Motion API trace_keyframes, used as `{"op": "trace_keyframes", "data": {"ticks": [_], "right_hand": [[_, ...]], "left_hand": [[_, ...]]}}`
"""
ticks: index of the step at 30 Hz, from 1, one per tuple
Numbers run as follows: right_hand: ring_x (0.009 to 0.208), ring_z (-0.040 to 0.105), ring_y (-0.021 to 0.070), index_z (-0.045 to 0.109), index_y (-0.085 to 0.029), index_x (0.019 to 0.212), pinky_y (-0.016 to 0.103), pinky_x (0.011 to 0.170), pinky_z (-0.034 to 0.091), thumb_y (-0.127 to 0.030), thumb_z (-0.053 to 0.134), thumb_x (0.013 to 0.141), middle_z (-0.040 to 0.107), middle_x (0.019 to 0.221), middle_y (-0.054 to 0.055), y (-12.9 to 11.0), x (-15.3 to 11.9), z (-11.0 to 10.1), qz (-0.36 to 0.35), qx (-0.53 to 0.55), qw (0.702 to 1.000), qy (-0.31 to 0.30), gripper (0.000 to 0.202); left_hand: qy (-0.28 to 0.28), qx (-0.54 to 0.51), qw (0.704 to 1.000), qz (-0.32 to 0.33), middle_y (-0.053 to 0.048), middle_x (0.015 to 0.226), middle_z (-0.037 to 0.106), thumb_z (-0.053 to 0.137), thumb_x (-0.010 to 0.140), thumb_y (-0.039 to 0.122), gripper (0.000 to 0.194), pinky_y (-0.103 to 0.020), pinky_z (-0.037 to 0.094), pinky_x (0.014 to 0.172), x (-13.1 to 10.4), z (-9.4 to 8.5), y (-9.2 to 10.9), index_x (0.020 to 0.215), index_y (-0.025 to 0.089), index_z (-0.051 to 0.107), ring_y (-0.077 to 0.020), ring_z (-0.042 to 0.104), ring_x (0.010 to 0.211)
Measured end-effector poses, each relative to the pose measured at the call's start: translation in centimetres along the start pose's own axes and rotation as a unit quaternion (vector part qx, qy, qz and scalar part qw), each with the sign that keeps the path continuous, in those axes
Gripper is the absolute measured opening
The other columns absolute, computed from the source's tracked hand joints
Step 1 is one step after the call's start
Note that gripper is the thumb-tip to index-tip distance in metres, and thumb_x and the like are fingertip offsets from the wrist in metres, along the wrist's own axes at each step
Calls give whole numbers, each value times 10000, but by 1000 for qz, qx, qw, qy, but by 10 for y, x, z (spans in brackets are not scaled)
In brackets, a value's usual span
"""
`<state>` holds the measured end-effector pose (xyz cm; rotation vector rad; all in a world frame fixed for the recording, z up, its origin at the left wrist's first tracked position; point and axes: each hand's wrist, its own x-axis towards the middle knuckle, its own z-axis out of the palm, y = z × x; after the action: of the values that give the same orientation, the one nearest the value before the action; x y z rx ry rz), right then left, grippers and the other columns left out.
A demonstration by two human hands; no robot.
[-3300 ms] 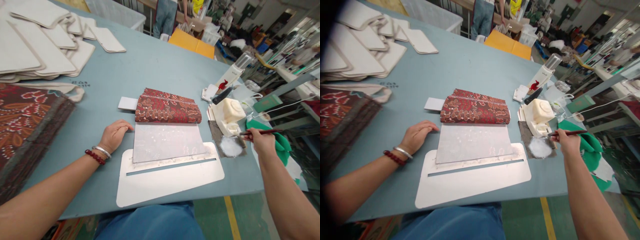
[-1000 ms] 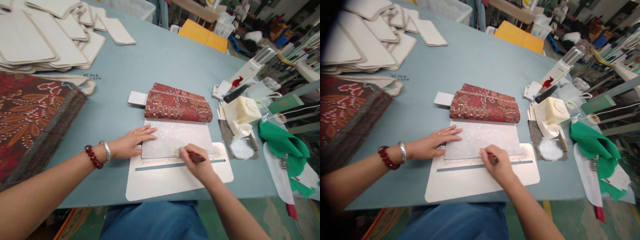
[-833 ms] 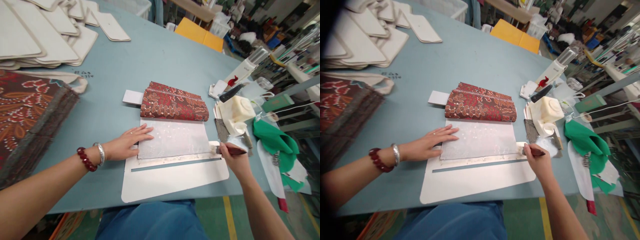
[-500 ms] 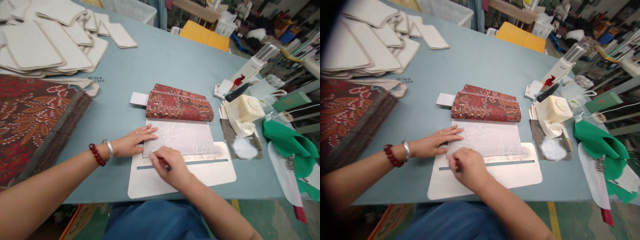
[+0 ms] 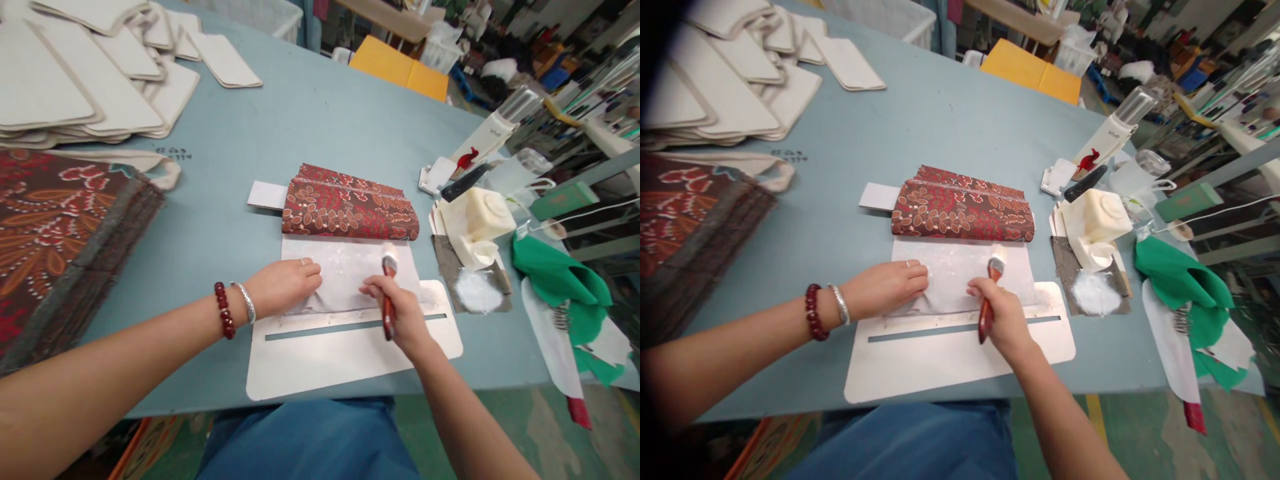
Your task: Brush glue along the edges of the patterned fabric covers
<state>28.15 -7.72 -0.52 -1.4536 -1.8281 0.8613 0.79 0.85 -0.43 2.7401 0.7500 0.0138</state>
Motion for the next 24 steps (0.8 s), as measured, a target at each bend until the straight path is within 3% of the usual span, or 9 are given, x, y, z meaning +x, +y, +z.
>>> {"op": "trace_keyframes", "data": {"ticks": [2, 4, 7, 10, 12, 14, 18, 21, 24], "right_hand": [[973, 677, 215, 639, -225, 1097, 349, 878, 516, -338, 464, 1026, 710, 1009, 66, -7, 16, 28, -47, -79, 995, -40, 220], [930, 647, 221, 619, -216, 1065, 336, 835, 496, -323, 518, 1004, 684, 963, 65, -10, 25, 42, -62, -139, 987, -52, 159], [915, 616, 238, 580, -204, 1091, 326, 786, 480, -318, 602, 956, 659, 970, 83, -10, 26, 50, -79, -198, 976, -49, 178], [920, 594, 257, 567, -193, 1108, 332, 776, 467, -244, 574, 940, 641, 987, 109, -1, 20, 47, -100, -272, 956, -38, 176], [889, 586, 249, 575, -192, 1088, 324, 765, 449, -156, 506, 924, 629, 943, 103, 16, 13, 31, -71, -332, 940, -3, 182], [830, 584, 232, 581, -190, 1077, 311, 729, 429, -131, 474, 904, 619, 895, 89, 38, 4, 0, -3, -384, 922, 49, 211], [734, 618, 226, 586, -198, 1074, 304, 650, 423, -394, 538, 953, 657, 858, 74, 66, -22, -78, 125, -376, 907, 142, 234], [726, 673, 225, 593, -214, 1168, 325, 668, 487, -509, 485, 989, 705, 852, 67, 59, -43, -114, 122, -286, 929, 200, 361], [818, 708, 226, 604, -212, 1282, 363, 786, 543, -532, 496, 985, 728, 908, 77, 43, -52, -127, 74, -230, 936, 258, 450]], "left_hand": [[8, -16, 1000, -11, -97, 939, 655, 456, 983, 192, 231, -346, 491, 833, 4, -1, -3, 875, 174, 660, -237, 608, 932], [19, -52, 998, -26, -77, 942, 667, 468, 974, 201, 215, -323, 482, 819, 6, -1, -9, 872, 179, 657, -216, 620, 908], [32, -100, 993, -48, -51, 931, 684, 474, 964, 220, 191, -290, 468, 762, 5, 0, -16, 868, 188, 637, -186, 633, 846], [56, -91, 991, -86, -56, 911, 697, 448, 984, 251, 200, -290, 462, 721, 6, 3, -16, 899, 185, 617, -193, 649, 823], [74, -45, 988, -125, -68, 878, 702, 411, 1007, 266, 231, -301, 451, 687, 12, 3, -14, 925, 179, 609, -209, 662, 804], [95, -1, 983, -158, -76, 857, 707, 364, 1033, 286, 276, -306, 427, 648, 23, -2, -15, 975, 174, 610, -222, 672, 783], [187, 38, 958, -216, -77, 907, 722, 348, 1049, 338, 322, -308, 424, 659, 61, -27, -43, 1107, 182, 624, -237, 688, 815], [252, 14, 925, -283, -70, 958, 731, 404, 1026, 334, 297, -320, 445, 709, 85, -48, -82, 1161, 211, 638, -243, 686, 861], [299, -53, 889, -343, -72, 936, 730, 469, 990, 322, 271, -325, 457, 749, 86, -59, -113, 1137, 196, 659, -232, 667, 867]]}}
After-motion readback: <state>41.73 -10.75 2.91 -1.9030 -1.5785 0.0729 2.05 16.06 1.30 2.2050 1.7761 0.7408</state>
